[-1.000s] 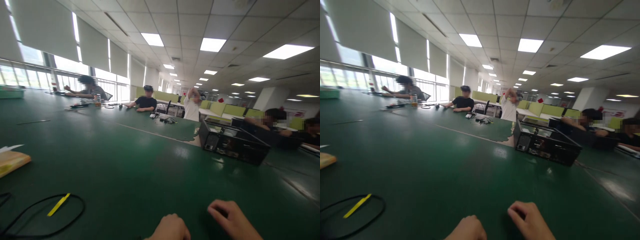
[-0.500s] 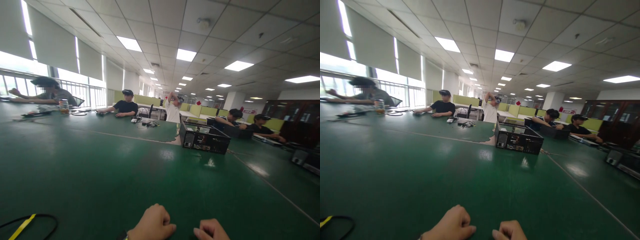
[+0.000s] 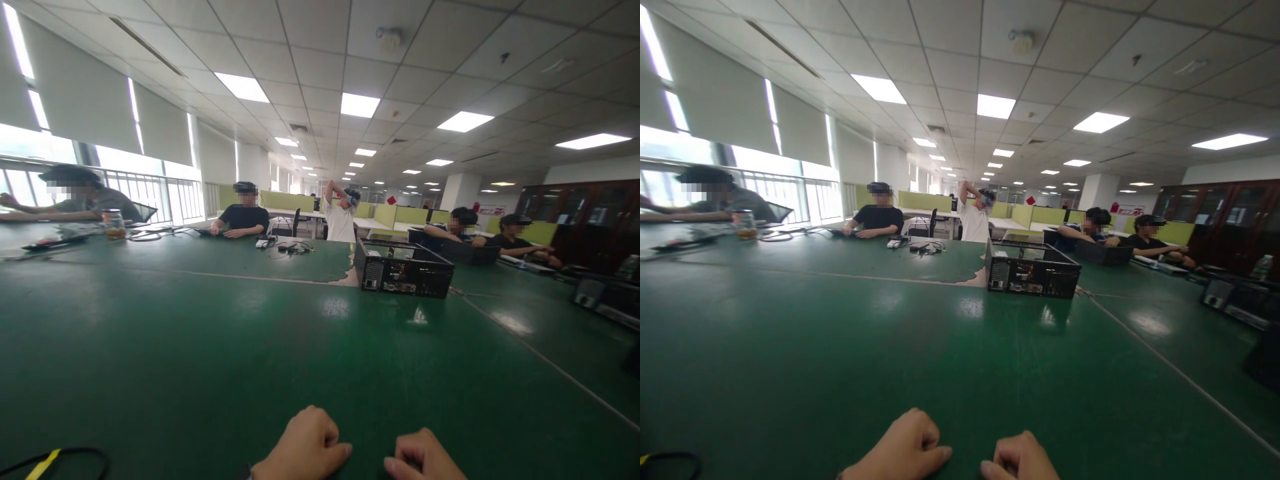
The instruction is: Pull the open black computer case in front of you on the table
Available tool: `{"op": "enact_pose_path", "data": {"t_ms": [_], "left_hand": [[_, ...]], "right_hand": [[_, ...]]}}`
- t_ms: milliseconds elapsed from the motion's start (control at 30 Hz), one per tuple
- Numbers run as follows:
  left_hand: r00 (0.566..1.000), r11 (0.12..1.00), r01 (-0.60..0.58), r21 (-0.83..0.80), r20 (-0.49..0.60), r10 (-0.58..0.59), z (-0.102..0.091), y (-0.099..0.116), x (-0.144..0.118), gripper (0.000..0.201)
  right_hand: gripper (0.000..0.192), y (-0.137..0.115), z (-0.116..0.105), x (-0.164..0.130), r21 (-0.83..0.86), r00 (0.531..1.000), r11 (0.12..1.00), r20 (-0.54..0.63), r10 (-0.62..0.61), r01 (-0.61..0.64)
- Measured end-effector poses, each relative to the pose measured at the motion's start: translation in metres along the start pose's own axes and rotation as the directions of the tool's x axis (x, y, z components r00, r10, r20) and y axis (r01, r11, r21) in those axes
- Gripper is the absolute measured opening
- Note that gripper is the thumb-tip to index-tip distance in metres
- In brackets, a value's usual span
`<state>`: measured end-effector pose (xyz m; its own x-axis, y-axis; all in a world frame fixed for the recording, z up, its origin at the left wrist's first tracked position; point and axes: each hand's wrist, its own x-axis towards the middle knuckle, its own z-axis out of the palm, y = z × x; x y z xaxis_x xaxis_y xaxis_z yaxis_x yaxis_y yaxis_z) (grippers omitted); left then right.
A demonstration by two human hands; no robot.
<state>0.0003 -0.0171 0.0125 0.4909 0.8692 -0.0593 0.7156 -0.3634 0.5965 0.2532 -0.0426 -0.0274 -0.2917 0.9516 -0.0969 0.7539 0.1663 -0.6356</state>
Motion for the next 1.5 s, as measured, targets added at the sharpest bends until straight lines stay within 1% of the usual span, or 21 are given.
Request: {"op": "enact_pose_path", "data": {"t_ms": [233,400,567,867,1067,1233,1333,1500], "left_hand": [[0.999,0.999,0.033,0.016,0.019,-0.033,-0.004,0.006,0.0,0.043],[1.0,1.0,0.024,0.02,0.007,-0.024,-0.003,0.007,0.0,0.043],[1.0,1.0,0.025,0.006,0.018,-0.025,-0.004,0.006,0.0,0.044],[1.0,1.0,-0.009,0.005,-0.009,0.009,-0.001,0.002,0.0,0.045],[1.0,1.0,0.001,-0.003,0.0,-0.001,-0.001,0.002,0.0,0.043],[1.0,1.0,0.017,0.019,-0.008,-0.017,-0.001,0.004,0.0,0.042],[1.0,1.0,0.029,0.012,0.009,-0.029,-0.003,0.007,0.0,0.043],[0.999,0.999,0.043,0.019,0.006,-0.043,-0.003,0.007,0.0,0.043]], "right_hand": [[0.045,-0.002,-0.001,-0.001,0.013,0.998,0.998,0.012,-0.068,0.068],[0.041,-0.012,-0.006,-0.003,-0.039,0.999,0.998,0.009,-0.04,0.04],[0.039,-0.018,-0.008,-0.005,-0.048,1.0,0.998,0.005,-0.03,0.03],[0.036,-0.016,-0.006,-0.006,-0.049,0.999,0.998,0.004,-0.046,0.047],[0.037,-0.015,-0.007,-0.007,-0.063,1.0,0.998,0.011,-0.02,0.02],[0.037,-0.01,-0.003,-0.005,-0.049,0.998,0.996,-0.01,-0.069,0.068],[0.036,-0.011,-0.003,-0.004,-0.063,0.998,0.996,-0.023,-0.06,0.058],[0.037,-0.015,-0.006,-0.005,-0.067,0.999,0.997,0.011,-0.045,0.045]]}}
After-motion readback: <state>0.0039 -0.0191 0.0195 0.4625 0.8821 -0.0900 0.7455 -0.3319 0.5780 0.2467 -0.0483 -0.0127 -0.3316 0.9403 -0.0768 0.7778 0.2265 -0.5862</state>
